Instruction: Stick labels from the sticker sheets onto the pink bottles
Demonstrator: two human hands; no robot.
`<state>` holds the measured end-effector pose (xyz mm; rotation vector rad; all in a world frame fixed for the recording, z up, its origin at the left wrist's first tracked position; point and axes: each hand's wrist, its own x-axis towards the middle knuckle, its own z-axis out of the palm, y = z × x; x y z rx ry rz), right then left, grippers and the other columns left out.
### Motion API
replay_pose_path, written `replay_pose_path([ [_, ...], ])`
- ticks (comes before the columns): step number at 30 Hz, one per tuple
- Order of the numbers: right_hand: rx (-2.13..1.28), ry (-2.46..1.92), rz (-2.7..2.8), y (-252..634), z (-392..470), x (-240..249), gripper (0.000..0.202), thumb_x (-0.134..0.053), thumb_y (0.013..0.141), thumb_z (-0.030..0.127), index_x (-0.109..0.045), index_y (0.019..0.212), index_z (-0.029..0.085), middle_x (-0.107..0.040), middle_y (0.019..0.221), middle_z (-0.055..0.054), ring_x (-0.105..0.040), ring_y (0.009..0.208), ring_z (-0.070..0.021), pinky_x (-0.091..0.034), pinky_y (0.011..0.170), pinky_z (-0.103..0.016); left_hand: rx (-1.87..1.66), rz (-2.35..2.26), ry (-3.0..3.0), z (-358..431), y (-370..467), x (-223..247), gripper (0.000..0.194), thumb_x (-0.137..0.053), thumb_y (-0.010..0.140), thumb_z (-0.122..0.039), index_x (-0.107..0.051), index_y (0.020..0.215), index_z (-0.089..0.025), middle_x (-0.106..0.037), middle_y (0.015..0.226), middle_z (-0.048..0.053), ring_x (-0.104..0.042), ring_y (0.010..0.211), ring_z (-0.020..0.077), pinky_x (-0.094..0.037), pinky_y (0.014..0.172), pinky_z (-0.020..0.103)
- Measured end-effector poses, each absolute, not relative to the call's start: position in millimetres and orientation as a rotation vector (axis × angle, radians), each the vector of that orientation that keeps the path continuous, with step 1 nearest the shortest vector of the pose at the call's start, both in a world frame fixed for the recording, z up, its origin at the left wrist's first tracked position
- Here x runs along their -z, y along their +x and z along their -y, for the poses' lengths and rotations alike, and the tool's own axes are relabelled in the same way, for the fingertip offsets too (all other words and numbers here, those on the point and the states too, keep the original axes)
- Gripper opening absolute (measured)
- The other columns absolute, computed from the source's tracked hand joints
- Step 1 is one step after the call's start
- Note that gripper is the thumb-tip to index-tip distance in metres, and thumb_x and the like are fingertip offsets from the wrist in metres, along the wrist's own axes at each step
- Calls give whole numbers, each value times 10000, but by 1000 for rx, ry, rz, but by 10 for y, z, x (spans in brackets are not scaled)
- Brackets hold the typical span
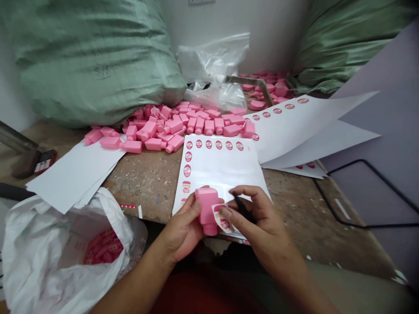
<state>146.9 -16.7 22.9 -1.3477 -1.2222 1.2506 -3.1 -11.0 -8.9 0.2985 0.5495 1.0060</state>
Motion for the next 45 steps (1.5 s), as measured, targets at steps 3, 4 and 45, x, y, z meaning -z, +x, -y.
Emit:
replay_pose_path([
  [3, -1261, -1353, 1250, 1446, 161, -212, 446, -667, 787, 392, -446, 1158, 281, -620, 731, 34, -565, 635, -148, -452, 562, -256, -998, -588, 318, 121, -19, 70, 346, -568, 907, -298, -544, 1230, -178, -656, 1118, 92, -619, 1031, 206, -443, 960, 368],
  [4, -1222, -1363, 1281, 1442, 158, -214, 434, -650, 801, 387, -443, 1166, 275, -618, 721, 33, -566, 636, -150, -448, 562, -257, -1005, -598, 313, 126, -11, 66, 343, -560, 910, -310, -546, 1226, -177, -654, 1124, 92, -615, 1046, 209, -436, 970, 369],
  [45, -640, -1543, 1627, 1365, 115, -120, 310, -548, 860, 329, -529, 1159, 250, -715, 840, -23, -663, 736, -195, -468, 610, -291, -1079, -781, 611, 171, 54, 95, 461, -618, 867, -312, -466, 1301, -274, -586, 1222, 39, -509, 1189, 208, -335, 1051, 362],
])
